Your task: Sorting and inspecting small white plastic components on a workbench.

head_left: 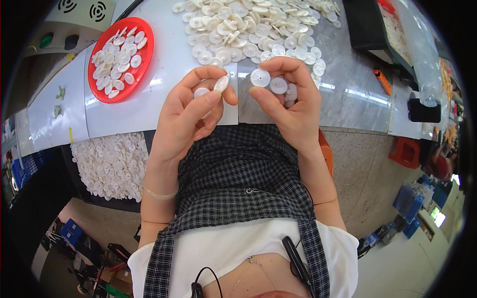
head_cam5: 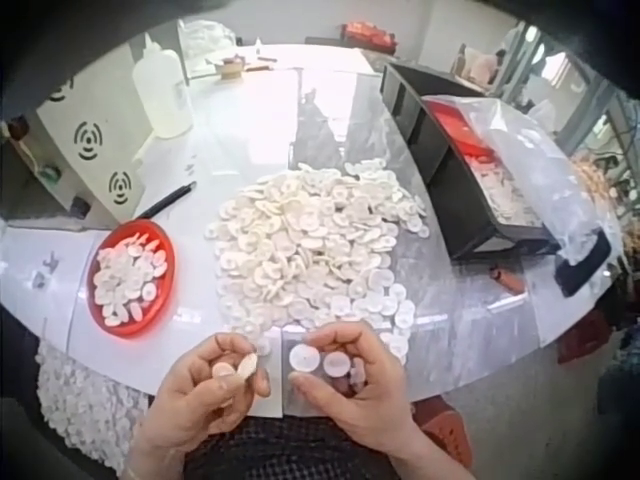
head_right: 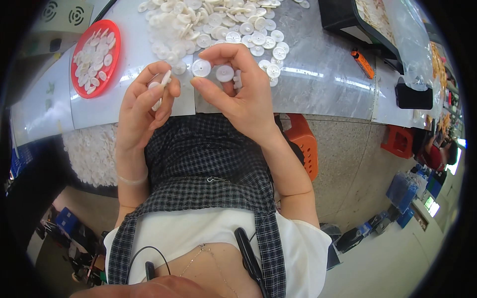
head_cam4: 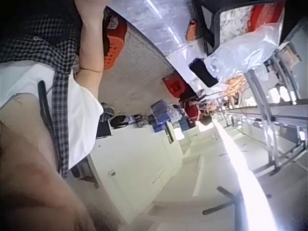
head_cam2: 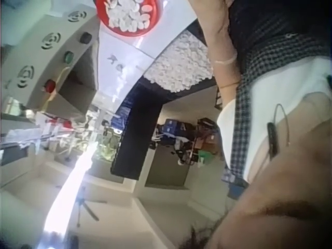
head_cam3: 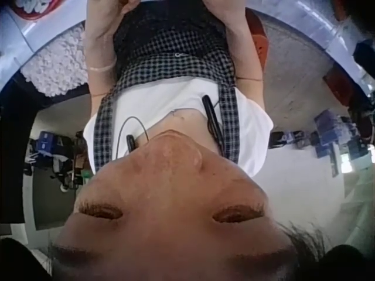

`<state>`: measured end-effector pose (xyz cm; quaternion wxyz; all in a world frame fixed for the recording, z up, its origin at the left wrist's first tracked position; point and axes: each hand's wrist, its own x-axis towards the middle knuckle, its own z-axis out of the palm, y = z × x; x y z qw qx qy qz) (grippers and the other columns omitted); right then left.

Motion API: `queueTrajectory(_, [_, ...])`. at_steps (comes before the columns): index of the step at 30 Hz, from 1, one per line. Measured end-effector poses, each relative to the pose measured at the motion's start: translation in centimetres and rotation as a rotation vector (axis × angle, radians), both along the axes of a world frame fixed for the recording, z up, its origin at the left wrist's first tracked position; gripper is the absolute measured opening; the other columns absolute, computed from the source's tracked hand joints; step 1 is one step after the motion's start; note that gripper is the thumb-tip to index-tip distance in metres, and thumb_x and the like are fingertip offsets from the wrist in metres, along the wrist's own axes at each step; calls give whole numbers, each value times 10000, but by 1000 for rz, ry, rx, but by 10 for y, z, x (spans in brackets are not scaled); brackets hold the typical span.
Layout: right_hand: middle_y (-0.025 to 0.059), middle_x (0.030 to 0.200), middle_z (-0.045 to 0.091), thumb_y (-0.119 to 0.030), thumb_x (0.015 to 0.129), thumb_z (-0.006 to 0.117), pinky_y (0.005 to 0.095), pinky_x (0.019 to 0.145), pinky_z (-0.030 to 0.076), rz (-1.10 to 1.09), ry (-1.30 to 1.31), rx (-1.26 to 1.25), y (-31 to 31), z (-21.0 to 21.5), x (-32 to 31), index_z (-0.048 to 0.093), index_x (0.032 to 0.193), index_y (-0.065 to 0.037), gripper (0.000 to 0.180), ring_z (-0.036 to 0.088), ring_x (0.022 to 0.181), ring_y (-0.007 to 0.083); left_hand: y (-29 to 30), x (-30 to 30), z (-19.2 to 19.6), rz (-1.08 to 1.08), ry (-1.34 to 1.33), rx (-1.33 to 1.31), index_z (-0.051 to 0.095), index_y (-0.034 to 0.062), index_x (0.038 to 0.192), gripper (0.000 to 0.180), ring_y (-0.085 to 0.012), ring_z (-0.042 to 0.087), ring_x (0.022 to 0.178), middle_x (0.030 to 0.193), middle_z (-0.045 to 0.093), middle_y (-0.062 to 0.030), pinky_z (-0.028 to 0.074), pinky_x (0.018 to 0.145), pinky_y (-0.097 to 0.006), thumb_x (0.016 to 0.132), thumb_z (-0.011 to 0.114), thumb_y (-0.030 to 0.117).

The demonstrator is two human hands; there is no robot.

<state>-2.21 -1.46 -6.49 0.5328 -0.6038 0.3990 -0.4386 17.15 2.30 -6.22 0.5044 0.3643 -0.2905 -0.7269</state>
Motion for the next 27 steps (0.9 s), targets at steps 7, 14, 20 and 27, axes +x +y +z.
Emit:
queueTrajectory(7, [-11, 936, 575, 11, 796, 712, 123, 599, 347, 0, 30, -24, 1, 1, -1, 543, 1108, -15, 356, 447, 735, -9, 5, -7, 4, 15, -184, -36, 468, 37, 1194, 325, 17, 420, 535, 919, 636, -73, 306, 409, -119, 895, 595, 37])
queueTrajectory(14, [39, 941, 609, -76, 858, 642, 139, 540, 351, 39, -250, 222, 0, 1, -9, 546, 1099, -20, 265, 464, 691, 13, 7, -7, 1, 10, -185, -77, 476, 55, 1177, 318, 27, 416, 563, 927, 651, -70, 306, 415, -111, 893, 618, 60])
queueTrajectory(20, [112, 1031, 517, -335, 936, 497, 152, 464, 319, 260, -684, 354, -5, -5, -20, 451, 1196, -19, 412, 404, 678, 38, 6, -9, 2, -3, -151, -83, 484, 61, 1162, 307, 26, 409, 579, 934, 660, -70, 306, 427, -110, 893, 629, 77])
queueTrajectory(27, [38, 834, 466, -394, 994, 407, 155, 431, 304, 262, -615, 252, -2, -8, -19, 519, 1012, -62, 350, 435, 657, 80, 7, -9, -1, 14, -195, -135, 493, 60, 1143, 290, 25, 414, 577, 916, 669, -63, 307, 437, -115, 892, 637, 81])
